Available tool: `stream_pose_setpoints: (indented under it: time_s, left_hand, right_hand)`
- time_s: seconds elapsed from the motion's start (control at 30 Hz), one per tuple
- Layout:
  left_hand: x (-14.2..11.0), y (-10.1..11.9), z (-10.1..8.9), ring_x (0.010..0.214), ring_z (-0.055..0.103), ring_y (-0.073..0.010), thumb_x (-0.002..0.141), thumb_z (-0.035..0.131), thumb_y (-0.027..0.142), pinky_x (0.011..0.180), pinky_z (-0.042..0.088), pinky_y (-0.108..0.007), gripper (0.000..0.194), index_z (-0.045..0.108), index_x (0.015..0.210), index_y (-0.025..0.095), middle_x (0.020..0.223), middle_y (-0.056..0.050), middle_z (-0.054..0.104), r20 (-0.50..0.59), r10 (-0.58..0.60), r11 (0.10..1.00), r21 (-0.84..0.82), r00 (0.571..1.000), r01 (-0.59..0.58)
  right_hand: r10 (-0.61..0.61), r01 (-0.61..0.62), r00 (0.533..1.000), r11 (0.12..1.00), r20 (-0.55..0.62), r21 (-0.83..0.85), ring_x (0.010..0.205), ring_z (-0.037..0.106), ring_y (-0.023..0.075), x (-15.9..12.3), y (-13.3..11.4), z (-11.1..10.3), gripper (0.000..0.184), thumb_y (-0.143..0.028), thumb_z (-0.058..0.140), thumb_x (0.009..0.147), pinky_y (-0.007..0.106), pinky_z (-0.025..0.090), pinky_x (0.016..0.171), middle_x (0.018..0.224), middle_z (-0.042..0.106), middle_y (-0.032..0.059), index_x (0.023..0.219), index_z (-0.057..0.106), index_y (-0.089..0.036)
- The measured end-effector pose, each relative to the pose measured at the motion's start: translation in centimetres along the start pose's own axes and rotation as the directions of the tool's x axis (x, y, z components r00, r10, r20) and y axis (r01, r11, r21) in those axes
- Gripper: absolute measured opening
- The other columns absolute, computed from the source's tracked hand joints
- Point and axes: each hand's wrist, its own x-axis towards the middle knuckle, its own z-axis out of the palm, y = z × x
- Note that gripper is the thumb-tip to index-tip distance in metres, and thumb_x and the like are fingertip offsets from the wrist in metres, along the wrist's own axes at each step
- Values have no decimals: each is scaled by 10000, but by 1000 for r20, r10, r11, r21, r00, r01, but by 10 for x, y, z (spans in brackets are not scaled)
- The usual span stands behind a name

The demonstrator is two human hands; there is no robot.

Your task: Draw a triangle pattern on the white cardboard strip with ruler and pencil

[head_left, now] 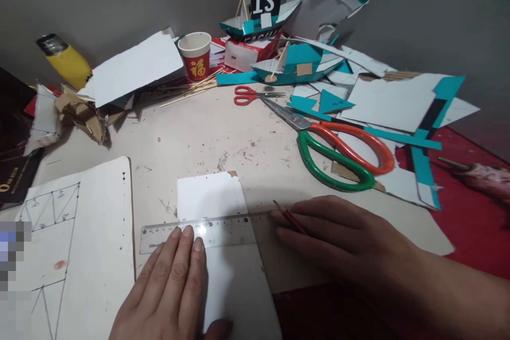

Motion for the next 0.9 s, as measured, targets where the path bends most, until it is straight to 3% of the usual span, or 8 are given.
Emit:
stream_pose_setpoints:
  time_s: [0.27,0.67,0.9]
  left_hand:
    - [-1,1,0,1328,483,-375,892,508,552,1031,393,-423,728,500,1361,-5,1395,-248,561,18,4,1000,-5,1000,-4]
    - [2,0,-1,1283,514,-359,920,465,518,991,405,-422,687,484,1384,12,1400,-249,553,34,-5,1000,-7,999,5]
    - [1,5,-4,1342,450,-340,970,410,476,1025,371,-425,639,433,1431,34,1474,-228,481,74,-84,995,-50,994,88]
  right_hand:
    - [1,-1,1000,1000,2,0,1104,609,248,-1,0,-1,302,-124,395,995,398,557,880,1184,701,131,1227,588,-144]
    - [14,-13,1000,999,-24,44,1109,620,243,-1,0,-1,321,-107,420,969,387,558,896,1157,712,143,1223,613,-143]
    - [-3,3,1000,1000,-11,26,1091,614,235,4,-2,-4,259,-122,441,977,373,541,925,1116,721,142,1164,620,-110]
